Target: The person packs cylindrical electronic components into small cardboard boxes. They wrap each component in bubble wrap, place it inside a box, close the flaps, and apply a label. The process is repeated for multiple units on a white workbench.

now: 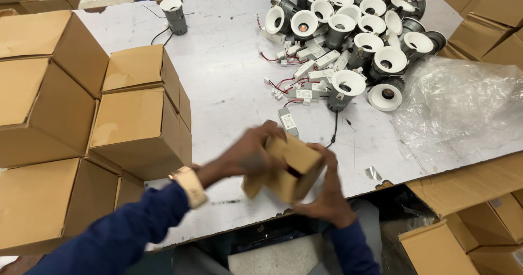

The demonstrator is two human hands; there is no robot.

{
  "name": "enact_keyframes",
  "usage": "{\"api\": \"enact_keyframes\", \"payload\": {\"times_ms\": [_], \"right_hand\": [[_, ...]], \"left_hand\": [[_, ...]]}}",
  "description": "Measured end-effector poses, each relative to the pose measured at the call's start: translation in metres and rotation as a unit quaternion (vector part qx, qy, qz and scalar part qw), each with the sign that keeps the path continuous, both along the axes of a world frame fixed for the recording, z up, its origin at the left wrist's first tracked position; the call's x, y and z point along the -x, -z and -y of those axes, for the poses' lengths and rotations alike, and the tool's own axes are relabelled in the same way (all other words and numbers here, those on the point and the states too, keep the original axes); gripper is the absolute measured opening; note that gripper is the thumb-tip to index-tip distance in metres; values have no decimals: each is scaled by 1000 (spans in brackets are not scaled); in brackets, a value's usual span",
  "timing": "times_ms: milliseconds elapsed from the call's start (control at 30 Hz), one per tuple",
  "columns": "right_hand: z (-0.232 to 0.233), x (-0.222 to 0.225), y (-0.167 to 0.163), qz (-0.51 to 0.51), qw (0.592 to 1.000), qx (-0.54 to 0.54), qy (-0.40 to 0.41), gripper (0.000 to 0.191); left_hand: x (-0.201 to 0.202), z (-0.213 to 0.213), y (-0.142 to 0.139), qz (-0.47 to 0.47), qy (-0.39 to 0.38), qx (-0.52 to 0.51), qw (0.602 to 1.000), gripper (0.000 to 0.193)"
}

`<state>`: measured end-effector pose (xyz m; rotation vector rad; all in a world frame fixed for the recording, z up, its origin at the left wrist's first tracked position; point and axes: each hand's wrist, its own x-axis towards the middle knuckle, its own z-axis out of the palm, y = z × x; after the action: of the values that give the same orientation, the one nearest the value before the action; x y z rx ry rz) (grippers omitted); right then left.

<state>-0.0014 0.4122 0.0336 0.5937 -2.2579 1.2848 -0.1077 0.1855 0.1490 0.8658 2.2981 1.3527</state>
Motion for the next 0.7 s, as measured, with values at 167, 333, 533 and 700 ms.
{"api": "enact_keyframes", "payload": {"times_ms": [167, 333, 533, 700], "right_hand": [[1, -14, 19, 93, 992, 89, 9, 142], [30, -30, 14, 114, 975, -63, 178, 127], [35, -14, -53, 111, 959, -145, 214, 57], [52, 29, -69, 253, 912, -266, 183, 57]], "left_hand": [[21, 29, -12, -23, -85, 133, 987, 85], [22, 23, 42, -301, -257, 265, 879, 87], [3, 18, 77, -41, -342, 119, 931, 64], [-43, -1, 74, -92, -366, 23, 926, 111]]}}
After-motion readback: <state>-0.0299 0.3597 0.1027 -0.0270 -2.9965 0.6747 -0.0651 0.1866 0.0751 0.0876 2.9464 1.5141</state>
